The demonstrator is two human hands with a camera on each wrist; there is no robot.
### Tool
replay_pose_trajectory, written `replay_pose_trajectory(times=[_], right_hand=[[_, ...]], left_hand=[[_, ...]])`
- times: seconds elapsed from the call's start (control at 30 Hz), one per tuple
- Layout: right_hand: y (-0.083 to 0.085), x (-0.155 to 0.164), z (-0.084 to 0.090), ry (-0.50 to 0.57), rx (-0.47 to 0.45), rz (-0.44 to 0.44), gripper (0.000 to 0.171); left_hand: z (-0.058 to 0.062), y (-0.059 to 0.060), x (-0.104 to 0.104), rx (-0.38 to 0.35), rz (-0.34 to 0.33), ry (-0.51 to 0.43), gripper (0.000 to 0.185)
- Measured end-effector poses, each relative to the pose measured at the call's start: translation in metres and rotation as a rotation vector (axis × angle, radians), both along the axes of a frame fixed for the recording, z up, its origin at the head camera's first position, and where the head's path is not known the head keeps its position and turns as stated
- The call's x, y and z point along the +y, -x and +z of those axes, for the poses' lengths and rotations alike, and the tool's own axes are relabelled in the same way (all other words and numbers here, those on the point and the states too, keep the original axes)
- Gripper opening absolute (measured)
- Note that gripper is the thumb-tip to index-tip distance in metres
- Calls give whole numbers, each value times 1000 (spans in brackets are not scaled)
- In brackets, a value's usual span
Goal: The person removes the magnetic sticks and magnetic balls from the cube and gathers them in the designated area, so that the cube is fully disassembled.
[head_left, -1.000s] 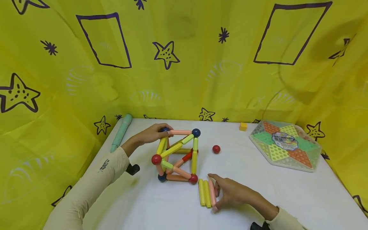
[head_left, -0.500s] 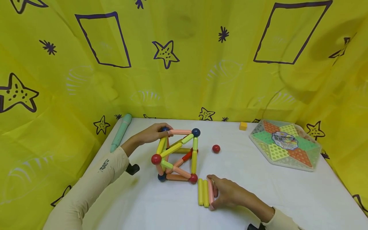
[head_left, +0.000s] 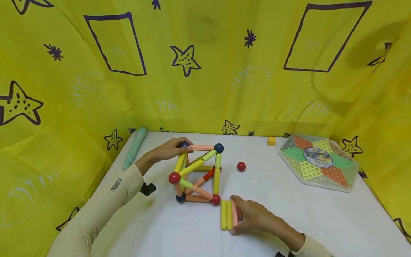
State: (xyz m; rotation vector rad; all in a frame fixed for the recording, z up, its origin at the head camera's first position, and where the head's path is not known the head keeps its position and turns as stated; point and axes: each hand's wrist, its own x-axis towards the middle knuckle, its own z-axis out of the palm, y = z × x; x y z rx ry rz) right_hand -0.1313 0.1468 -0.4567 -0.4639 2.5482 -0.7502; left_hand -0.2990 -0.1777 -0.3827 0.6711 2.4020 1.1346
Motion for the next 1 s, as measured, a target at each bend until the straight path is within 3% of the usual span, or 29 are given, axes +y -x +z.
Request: replay_pose_trajectory(times=[0.23,0.4,0.5,0.67,0.8,1.0], right_hand=[[2,9,5,48,32,32,103],[17,20,21,129,124,36,86],[31,20,33,222,214,3,69],[57,2,49,335,453,-81,52],[78,-16,55,377,560,-128,60],[99,-40,55,378,531,-151,79]], left_hand=[[1,0,0,-6,-1,-7,33],[2,-1,0,-14,-2,-6,33],[3,-2,0,-4,0,0,33],[3,-2,-2,1,8,-8,32],[1,-1,-3,-7,14,-17,31],[1,-1,-1,1,14,-9,32]])
